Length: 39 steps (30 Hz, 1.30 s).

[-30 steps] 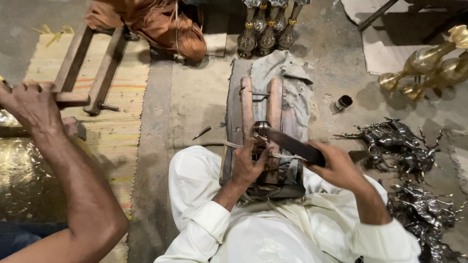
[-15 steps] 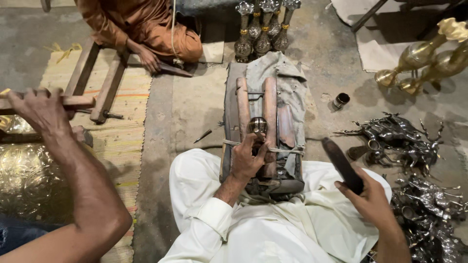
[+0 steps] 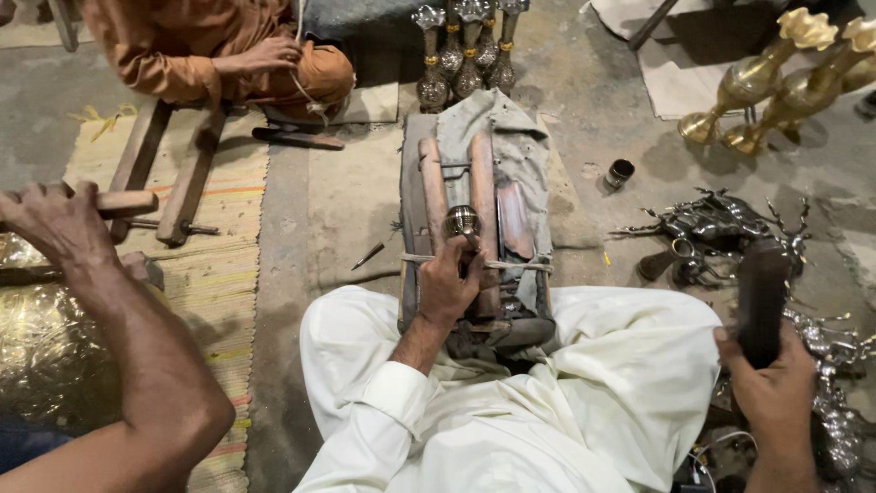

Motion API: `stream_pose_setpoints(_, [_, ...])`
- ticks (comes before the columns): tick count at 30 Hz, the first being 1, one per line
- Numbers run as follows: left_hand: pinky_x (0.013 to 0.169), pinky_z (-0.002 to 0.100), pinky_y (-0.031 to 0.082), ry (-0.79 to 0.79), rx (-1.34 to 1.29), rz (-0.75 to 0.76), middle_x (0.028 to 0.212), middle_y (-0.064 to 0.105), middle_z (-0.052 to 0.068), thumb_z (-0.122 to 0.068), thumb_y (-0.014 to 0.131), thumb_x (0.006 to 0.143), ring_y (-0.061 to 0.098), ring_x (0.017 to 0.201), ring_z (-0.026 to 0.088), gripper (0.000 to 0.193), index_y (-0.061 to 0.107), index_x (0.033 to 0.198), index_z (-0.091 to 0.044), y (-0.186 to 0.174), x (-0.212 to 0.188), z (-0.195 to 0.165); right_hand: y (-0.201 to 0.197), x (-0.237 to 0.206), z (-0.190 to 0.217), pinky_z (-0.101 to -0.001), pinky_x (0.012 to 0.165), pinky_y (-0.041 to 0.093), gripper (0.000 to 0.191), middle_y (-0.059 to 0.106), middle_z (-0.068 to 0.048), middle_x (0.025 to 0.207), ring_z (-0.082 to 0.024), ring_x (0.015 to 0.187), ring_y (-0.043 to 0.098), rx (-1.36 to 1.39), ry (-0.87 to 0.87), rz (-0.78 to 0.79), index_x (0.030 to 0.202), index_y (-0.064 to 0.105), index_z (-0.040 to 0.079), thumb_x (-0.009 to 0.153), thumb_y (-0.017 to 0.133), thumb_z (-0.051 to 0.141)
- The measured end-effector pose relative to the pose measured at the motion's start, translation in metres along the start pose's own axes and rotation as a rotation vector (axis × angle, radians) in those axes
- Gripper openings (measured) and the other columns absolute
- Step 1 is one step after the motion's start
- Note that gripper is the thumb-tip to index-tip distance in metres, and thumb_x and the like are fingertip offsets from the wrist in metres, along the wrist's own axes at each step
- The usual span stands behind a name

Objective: The person sits on the floor holding a small brass vessel clamped in a wooden fixture on their lap. They hold a chisel against the vessel's surface and strike it with a hammer, repeatedly repositioning the chisel to cut decorative patterns into the metal.

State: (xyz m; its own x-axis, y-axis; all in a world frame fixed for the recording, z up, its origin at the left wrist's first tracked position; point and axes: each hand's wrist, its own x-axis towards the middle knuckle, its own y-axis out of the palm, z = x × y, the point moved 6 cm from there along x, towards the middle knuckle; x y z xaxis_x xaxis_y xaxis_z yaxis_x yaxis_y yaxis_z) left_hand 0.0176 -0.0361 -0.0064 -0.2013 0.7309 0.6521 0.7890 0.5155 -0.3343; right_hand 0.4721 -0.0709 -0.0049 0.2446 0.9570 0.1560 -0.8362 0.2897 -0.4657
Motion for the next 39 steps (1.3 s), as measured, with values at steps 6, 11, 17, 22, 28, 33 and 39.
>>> stream_pose_setpoints(6, [0.067, 0.035, 0.062, -0.028, -0.031, 0.001, 0.091, 0.076, 0.009, -0.014, 0.078, 0.094, 0.079, 0.08, 0.023, 0.028, 0.06, 0.114, -0.006, -0.003, 0.003, -0.005, -0.015, 0.005, -0.014, -0.0267, 0.076, 0.048, 0.025, 0.067, -0.004, 0.095, -0.009, 0.081, 0.06, -0.006, -0.071, -0.113, 0.11, 0.061, -0.003, 0.104, 0.081, 0.01])
stream_pose_setpoints(11, [0.066, 0.036, 0.061, -0.016, -0.027, -0.003, 0.091, 0.075, 0.009, -0.013, 0.078, 0.095, 0.078, 0.079, 0.024, 0.027, 0.059, 0.114, -0.007, -0.002, 0.005, -0.006, -0.026, 0.02, 0.001, -0.0264, 0.077, 0.05, 0.019, 0.069, -0.003, 0.094, -0.011, 0.081, 0.064, 0.022, -0.011, -0.133, 0.116, 0.064, 0.0, 0.106, 0.077, 0.009])
stream_pose_setpoints(17, [0.061, 0.037, 0.059, -0.012, 0.04, 0.026, 0.082, 0.074, 0.006, -0.016, 0.079, 0.093, 0.075, 0.07, 0.023, 0.027, 0.061, 0.111, -0.009, 0.002, 0.003, -0.001, -0.005, 0.046, 0.025, -0.0292, 0.068, 0.05, 0.026, 0.068, -0.002, 0.092, -0.012, 0.08, 0.062, 0.073, 0.087, -0.011, 0.118, 0.067, 0.003, 0.099, 0.079, 0.016])
stream_pose_setpoints(22, [0.061, 0.038, 0.059, 0.005, 0.068, 0.035, 0.082, 0.074, 0.006, -0.017, 0.078, 0.093, 0.075, 0.071, 0.025, 0.028, 0.061, 0.114, -0.009, 0.005, -0.002, 0.001, 0.057, 0.065, 0.04, -0.0294, 0.07, 0.053, 0.035, 0.07, -0.006, 0.095, -0.012, 0.082, 0.063, 0.007, 0.089, 0.342, 0.117, 0.066, 0.002, 0.088, 0.08, 0.018])
stream_pose_setpoints(28, [0.065, 0.038, 0.061, 0.09, 0.083, 0.034, 0.096, 0.075, 0.011, -0.018, 0.074, 0.099, 0.077, 0.078, 0.027, 0.026, 0.06, 0.119, -0.008, 0.004, -0.001, -0.006, 0.095, 0.046, 0.024, -0.0422, 0.064, 0.059, 0.045, 0.07, -0.011, 0.081, -0.023, 0.07, 0.068, 0.029, 0.442, 0.547, 0.121, 0.063, 0.006, 0.08, 0.077, 0.015])
stream_pose_setpoints(33, [0.065, 0.039, 0.06, 0.092, 0.048, 0.056, 0.099, 0.075, 0.011, -0.018, 0.071, 0.101, 0.076, 0.08, 0.029, 0.023, 0.061, 0.12, -0.008, 0.002, 0.007, -0.016, 0.084, 0.017, 0.024, -0.0377, 0.074, 0.059, 0.046, 0.075, -0.011, 0.089, -0.021, 0.082, 0.072, 0.264, 0.189, 0.884, 0.115, 0.064, 0.001, 0.076, 0.084, 0.016])
stream_pose_setpoints(39, [0.066, 0.039, 0.058, 0.123, 0.036, 0.064, 0.097, 0.074, 0.01, -0.018, 0.07, 0.103, 0.074, 0.078, 0.029, 0.022, 0.061, 0.12, -0.009, -0.003, 0.008, -0.024, 0.021, -0.02, -0.002, -0.0347, 0.075, 0.06, 0.044, 0.077, -0.008, 0.092, -0.019, 0.084, 0.075, 0.13, -0.031, 1.193, 0.115, 0.067, 0.004, 0.077, 0.085, 0.018])
